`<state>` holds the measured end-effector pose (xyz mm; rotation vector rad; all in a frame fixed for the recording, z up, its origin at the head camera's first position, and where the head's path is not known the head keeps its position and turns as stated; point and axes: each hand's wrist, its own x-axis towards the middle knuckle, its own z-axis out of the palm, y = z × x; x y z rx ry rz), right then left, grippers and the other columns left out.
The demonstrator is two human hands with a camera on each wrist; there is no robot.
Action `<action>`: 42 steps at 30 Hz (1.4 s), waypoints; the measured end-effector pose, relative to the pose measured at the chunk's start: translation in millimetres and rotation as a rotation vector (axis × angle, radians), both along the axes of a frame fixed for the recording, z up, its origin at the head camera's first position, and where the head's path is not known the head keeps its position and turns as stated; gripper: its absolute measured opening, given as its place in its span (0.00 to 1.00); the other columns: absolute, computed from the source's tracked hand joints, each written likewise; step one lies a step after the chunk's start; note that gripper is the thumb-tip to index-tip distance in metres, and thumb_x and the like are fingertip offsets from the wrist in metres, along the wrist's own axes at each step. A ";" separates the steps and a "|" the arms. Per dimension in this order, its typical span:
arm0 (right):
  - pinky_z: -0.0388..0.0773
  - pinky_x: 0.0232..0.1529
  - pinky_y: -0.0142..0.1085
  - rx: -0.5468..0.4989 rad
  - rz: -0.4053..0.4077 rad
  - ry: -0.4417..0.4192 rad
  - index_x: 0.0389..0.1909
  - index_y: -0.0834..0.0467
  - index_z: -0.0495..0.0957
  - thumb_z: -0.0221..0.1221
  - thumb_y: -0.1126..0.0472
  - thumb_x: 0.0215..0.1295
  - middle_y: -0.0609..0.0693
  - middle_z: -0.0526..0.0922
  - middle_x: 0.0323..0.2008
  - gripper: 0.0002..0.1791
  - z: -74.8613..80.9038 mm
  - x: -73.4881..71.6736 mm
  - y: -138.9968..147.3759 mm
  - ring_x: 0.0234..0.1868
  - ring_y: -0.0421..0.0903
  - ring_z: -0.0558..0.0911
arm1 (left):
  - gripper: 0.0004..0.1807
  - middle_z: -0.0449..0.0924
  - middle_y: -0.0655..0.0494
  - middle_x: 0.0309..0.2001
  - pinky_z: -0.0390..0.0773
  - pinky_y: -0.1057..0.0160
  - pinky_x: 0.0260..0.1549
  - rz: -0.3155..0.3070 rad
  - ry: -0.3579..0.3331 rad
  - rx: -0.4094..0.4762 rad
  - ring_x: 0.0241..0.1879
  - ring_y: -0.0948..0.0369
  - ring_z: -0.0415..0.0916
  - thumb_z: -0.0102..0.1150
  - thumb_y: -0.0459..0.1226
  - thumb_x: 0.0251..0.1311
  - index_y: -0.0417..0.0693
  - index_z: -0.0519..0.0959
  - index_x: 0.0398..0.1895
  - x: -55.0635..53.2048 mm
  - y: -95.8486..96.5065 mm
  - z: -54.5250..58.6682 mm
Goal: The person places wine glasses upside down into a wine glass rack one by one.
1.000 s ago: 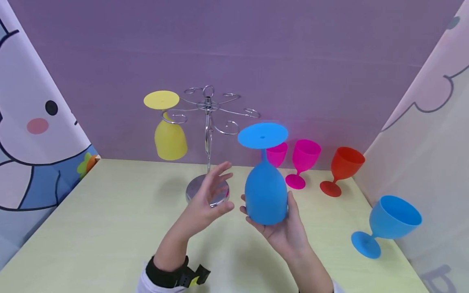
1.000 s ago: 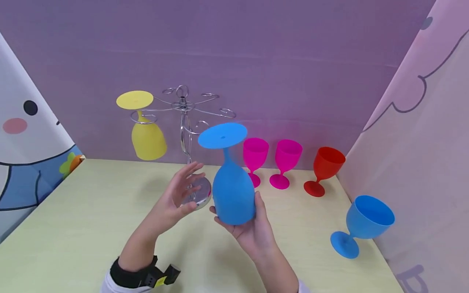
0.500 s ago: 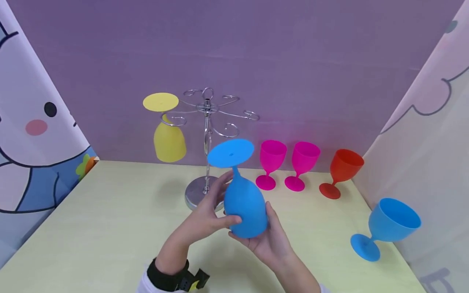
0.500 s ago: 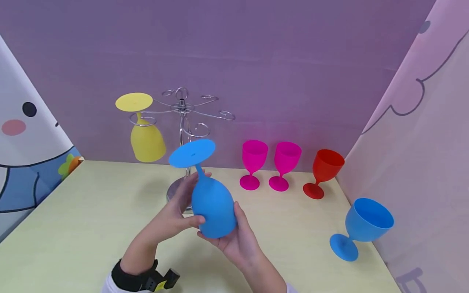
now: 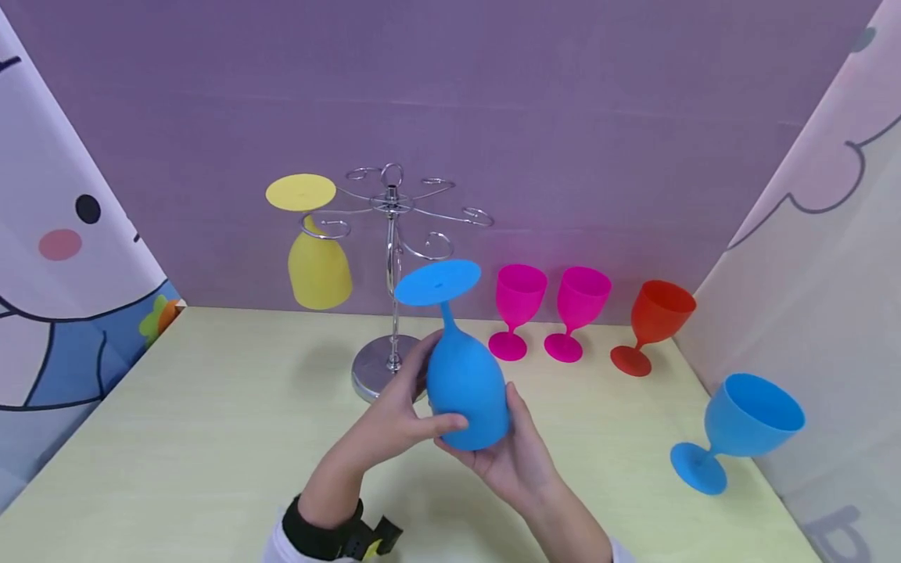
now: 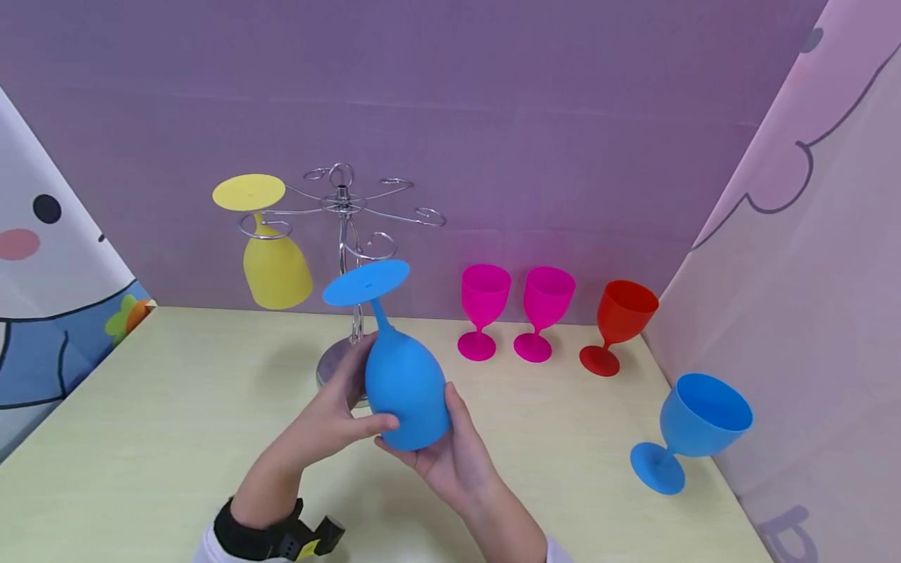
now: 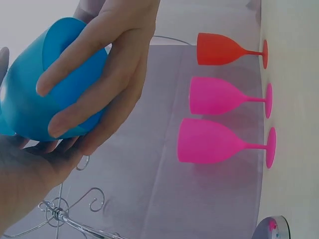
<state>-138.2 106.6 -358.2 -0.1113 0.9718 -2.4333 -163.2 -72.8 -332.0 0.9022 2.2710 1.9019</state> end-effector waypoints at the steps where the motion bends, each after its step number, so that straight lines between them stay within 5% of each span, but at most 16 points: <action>1: 0.66 0.60 0.45 -0.003 0.002 0.000 0.68 0.41 0.36 0.37 0.33 0.65 0.55 0.47 0.67 0.37 0.1 0.2 -0.3 0.61 0.54 0.64 | 0.51 0.51 0.49 0.67 0.62 0.44 0.59 0.001 -0.005 0.000 0.64 0.50 0.54 0.67 0.46 0.48 0.54 0.44 0.70 0.5 0.1 0.0; 21: 0.65 0.61 0.44 0.001 0.035 0.044 0.68 0.42 0.35 0.32 0.34 0.67 0.54 0.47 0.67 0.35 -3.0 3.6 1.3 0.63 0.54 0.62 | 0.50 0.54 0.48 0.66 0.64 0.44 0.58 0.035 -0.030 0.001 0.63 0.49 0.56 0.68 0.45 0.47 0.54 0.47 0.70 6.6 2.6 1.1; 35: 0.67 0.59 0.45 0.265 0.053 0.325 0.69 0.51 0.37 0.31 0.40 0.69 0.56 0.48 0.66 0.34 5.2 -8.6 11.9 0.64 0.57 0.56 | 0.50 0.54 0.50 0.67 0.65 0.44 0.57 0.067 0.005 -0.015 0.64 0.50 0.55 0.68 0.46 0.46 0.56 0.48 0.70 5.3 0.5 5.5; 42: 0.62 0.62 0.49 0.429 -0.058 0.514 0.70 0.51 0.41 0.38 0.51 0.68 0.56 0.49 0.68 0.32 13.5 -11.4 25.7 0.66 0.56 0.55 | 0.50 0.55 0.49 0.66 0.67 0.44 0.55 0.111 -0.001 -0.040 0.63 0.48 0.56 0.68 0.47 0.45 0.58 0.49 0.69 4.7 -3.4 6.1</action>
